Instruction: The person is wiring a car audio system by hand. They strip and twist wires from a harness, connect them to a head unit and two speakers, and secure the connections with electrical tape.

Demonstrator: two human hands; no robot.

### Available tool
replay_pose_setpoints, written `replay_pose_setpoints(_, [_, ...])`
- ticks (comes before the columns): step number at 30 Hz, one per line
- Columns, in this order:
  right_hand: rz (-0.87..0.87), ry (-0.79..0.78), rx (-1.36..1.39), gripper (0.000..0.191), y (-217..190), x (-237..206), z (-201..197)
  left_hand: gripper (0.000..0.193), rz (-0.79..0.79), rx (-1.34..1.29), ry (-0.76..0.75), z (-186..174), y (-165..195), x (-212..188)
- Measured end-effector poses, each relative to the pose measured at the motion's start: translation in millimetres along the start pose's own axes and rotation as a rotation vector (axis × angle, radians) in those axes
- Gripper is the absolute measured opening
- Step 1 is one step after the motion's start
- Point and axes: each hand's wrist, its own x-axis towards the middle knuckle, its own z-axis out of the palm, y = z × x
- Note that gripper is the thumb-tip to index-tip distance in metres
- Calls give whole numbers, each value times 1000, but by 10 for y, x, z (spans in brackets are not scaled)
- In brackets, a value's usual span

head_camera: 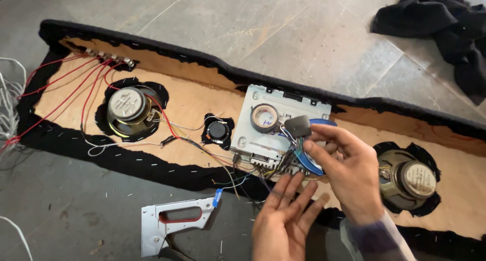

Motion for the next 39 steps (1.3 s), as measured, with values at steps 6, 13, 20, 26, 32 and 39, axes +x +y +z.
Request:
replay_pose_setpoints(6, [-126, 17, -214, 28, 89, 229, 76, 58, -45, 63, 207, -821, -235, 183])
replay_pose_setpoints(13, [-93, 35, -101, 31, 204, 278, 101, 54, 43, 91, 219, -949, -64, 235])
replay_pose_setpoints(20, [-36, 10, -178, 52, 47, 258, 164, 53, 25, 182, 211, -753, 12, 88])
replay_pose_setpoints(26, [41, -87, 48, 58, 202, 156, 58, 53, 28, 214, 184, -796, 106, 35])
replay_pose_setpoints(32, [88, -111, 24, 40, 246, -701, 50, 49, -24, 310, 189, -913, 310, -31])
replay_pose_setpoints(39, [-209, -429, -633, 24, 1753, -1363, 323, 38, 117, 829, 288, -982, 703, -127])
